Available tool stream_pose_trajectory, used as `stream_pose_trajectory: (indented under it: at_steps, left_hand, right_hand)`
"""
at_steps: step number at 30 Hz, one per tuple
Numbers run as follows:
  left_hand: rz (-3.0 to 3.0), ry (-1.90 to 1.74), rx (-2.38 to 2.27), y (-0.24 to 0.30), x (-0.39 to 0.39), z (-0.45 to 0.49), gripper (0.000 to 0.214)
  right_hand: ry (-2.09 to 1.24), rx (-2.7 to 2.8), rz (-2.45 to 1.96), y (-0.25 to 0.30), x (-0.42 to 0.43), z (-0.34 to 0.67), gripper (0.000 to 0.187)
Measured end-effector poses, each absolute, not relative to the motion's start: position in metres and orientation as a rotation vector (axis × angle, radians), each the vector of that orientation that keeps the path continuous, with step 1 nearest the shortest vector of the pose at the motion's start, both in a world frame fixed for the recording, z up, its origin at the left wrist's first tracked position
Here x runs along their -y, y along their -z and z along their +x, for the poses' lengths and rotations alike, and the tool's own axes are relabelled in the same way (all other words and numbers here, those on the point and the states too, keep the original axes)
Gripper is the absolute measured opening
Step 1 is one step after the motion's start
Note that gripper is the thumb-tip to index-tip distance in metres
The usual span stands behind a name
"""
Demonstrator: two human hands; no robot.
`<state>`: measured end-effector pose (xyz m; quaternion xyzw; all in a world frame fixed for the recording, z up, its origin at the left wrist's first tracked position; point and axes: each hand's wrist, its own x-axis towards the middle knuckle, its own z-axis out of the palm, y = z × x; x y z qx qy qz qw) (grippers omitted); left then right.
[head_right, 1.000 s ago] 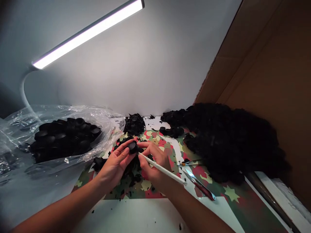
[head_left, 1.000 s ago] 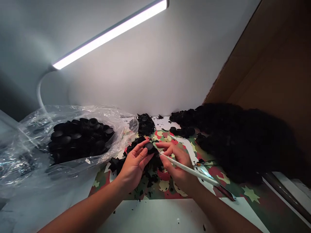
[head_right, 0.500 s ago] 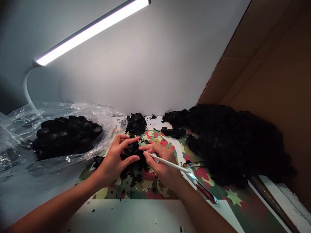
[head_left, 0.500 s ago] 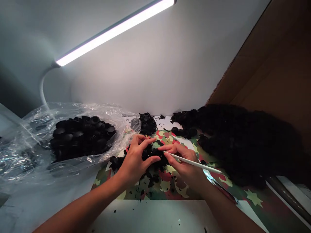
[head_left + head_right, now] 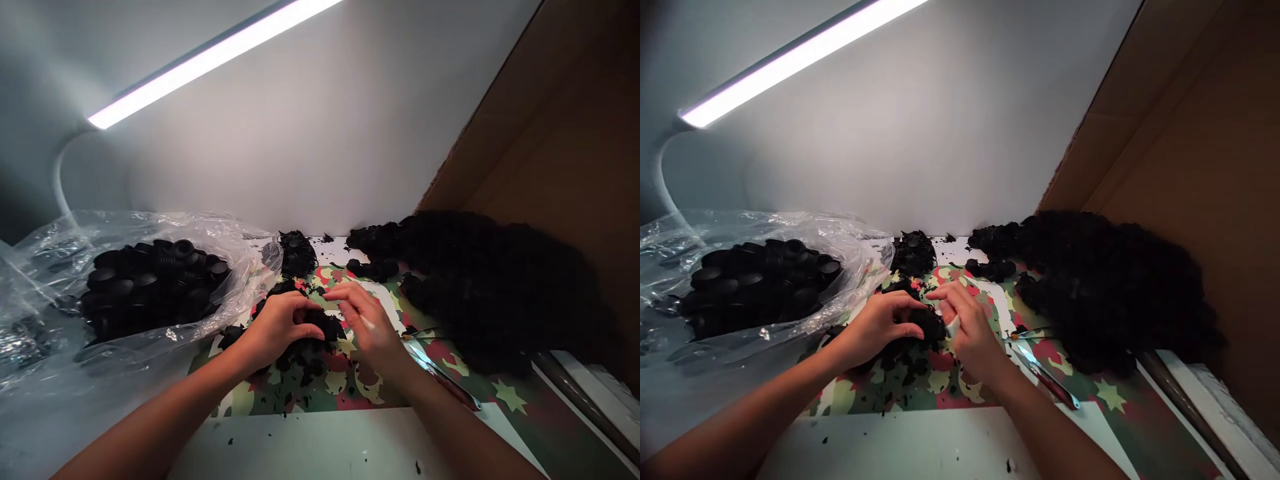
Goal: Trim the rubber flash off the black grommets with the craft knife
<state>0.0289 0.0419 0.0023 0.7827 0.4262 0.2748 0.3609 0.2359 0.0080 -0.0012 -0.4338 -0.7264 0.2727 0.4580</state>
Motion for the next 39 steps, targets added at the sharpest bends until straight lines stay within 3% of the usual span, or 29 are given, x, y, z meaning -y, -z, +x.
stream_pose_trajectory:
  at_steps: [5,8,13,21,29,34,39]
  left_hand:
    - [2.086,-0.708,-1.17,-0.001,-0.037,0.035,0.022]
    - [2.103,-0.741,-1.116,0.001,-0.034,0.036,0.008]
    - [2.105,-0.739,-1.099,0.001,-0.031,0.037,0.016]
    - [2.139,-0.966,-1.058,0.0,-0.025,0.04,0.01]
    - [2.14,-1.166,-1.035,0.0,-0.02,0.046,0.017]
    - [1.978,-1.138,-1.014,0.003,-0.02,0.048,0.015]
    - [1.763,-1.112,-1.005,0.012,-0.023,0.048,0.026]
  right_hand:
    - [-0.596,1.939,-1.041,0.011,-0.006,0.226,0.016]
    - [-0.539,1.923,-1.038,0.015,-0.004,0.223,0.005]
    - [-0.393,1.958,-1.111,0.016,-0.004,0.218,0.018]
    - [-0.363,1.934,-1.154,0.016,-0.004,0.217,0.021]
    - [-0.25,1.817,-1.286,0.017,-0.01,0.216,0.028]
    - [-0.353,1.761,-1.323,0.017,-0.016,0.215,0.028]
    - [-0.574,1.741,-1.33,0.014,-0.021,0.22,0.018]
